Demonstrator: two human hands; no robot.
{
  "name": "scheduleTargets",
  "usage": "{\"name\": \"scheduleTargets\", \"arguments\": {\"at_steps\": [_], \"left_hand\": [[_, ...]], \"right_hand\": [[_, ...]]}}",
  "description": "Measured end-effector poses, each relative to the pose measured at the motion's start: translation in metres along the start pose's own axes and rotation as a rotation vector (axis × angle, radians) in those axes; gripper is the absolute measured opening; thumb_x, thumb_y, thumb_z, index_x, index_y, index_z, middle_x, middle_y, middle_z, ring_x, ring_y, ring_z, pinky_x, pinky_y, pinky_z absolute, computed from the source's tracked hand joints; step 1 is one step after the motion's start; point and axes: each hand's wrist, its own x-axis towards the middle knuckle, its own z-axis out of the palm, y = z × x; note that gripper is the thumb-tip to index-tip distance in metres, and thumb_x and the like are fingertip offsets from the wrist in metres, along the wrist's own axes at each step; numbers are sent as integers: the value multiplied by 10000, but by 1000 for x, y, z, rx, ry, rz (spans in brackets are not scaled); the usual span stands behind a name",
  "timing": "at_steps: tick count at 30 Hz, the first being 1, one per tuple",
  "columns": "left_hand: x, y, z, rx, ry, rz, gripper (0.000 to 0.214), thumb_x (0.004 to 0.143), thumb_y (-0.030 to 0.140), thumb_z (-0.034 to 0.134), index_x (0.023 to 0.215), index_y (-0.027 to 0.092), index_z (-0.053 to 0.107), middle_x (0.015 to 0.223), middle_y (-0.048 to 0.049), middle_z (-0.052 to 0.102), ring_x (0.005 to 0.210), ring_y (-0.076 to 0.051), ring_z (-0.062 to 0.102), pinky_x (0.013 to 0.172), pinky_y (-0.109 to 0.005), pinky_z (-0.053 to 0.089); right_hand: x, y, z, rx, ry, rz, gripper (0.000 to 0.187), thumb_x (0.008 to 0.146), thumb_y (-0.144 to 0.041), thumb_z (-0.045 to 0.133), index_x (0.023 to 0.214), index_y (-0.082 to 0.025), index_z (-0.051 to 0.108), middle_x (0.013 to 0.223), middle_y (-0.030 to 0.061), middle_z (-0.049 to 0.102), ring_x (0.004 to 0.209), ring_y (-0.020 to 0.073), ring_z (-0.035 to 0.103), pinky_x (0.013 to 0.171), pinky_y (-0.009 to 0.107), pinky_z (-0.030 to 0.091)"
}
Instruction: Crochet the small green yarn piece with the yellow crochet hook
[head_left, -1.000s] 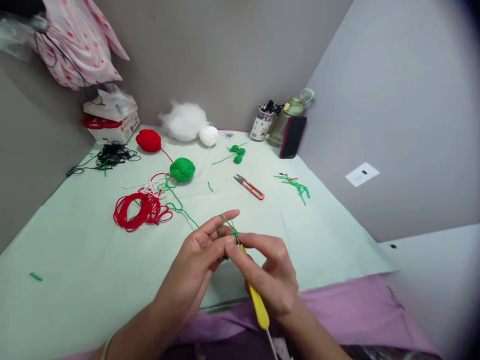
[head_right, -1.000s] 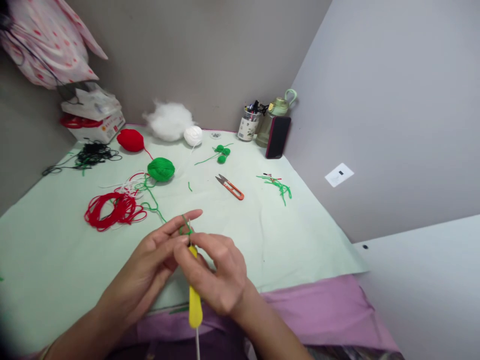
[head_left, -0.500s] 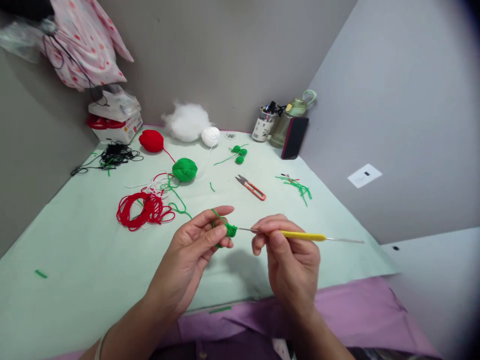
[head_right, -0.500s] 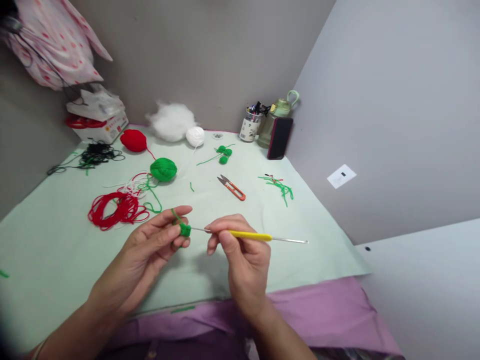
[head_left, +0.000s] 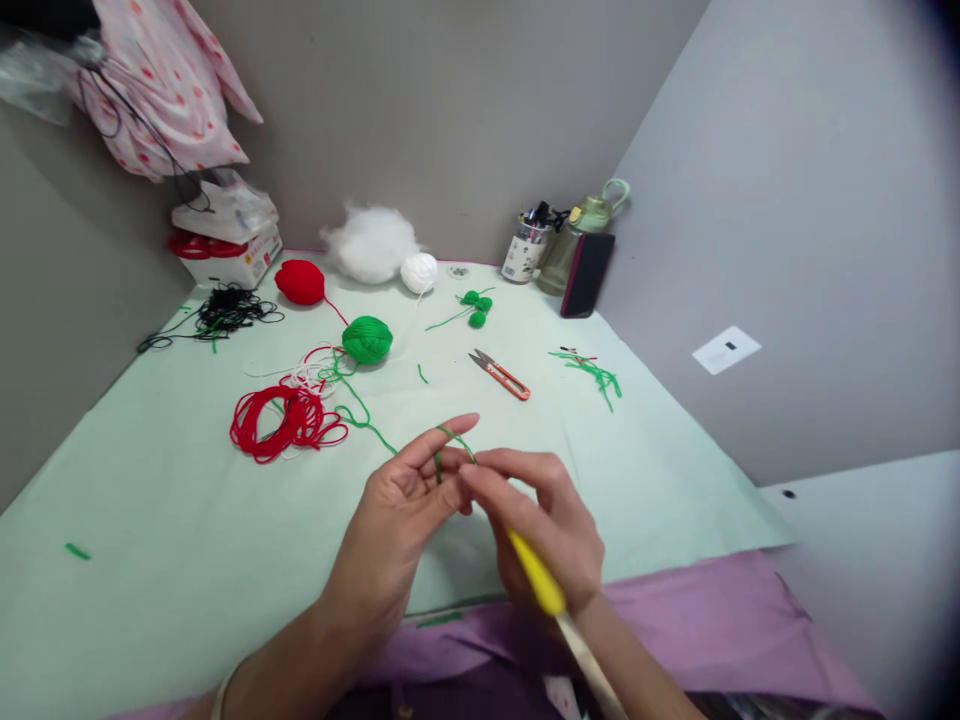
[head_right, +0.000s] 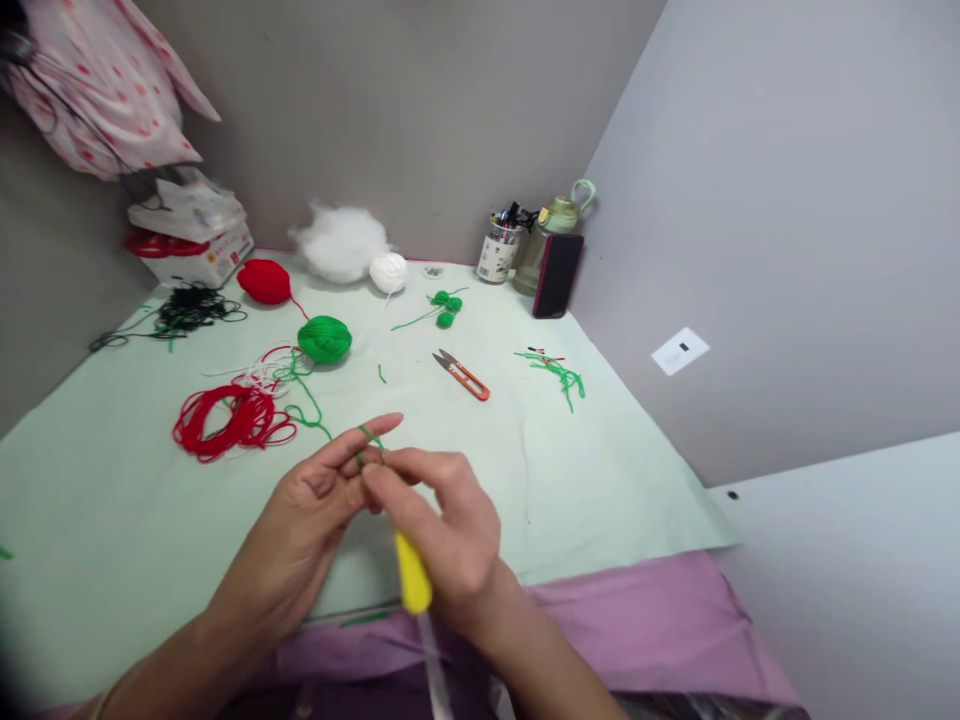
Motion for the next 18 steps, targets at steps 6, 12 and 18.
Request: {"name": "scheduleTargets", "arguments": {"at_steps": [6, 12, 18], "left_hand": [[5, 7, -7, -122, 15, -132, 290, 733, 304, 961, 1001, 221, 892, 674, 38, 567, 680, -96, 519, 805, -224, 503], [1, 5, -6, 139, 0, 38, 326, 796, 297, 921, 1114, 344, 867, 883, 21, 689, 905, -151, 607, 875, -235, 470], [-1, 4, -10, 165, -22, 41, 246, 873, 323, 853, 1118, 338, 863, 936, 6, 726, 900, -153, 596, 887, -248, 463]], "right_hand": [[8, 6, -3, 236, 149, 206, 221, 1035, -179, 634, 1081, -290, 819, 896, 45, 742, 751, 191, 688, 682, 350, 577], [14, 8, 1, 493, 40, 345, 159, 1029, -271, 680, 995, -259, 835, 954, 52, 782, 806, 176, 689, 706, 314, 564], [9, 13, -2, 607, 51, 437, 149, 1042, -303, 677, 1032, -294, 826, 934, 1, 787, 754, 129, 671, 743, 280, 547]]}}
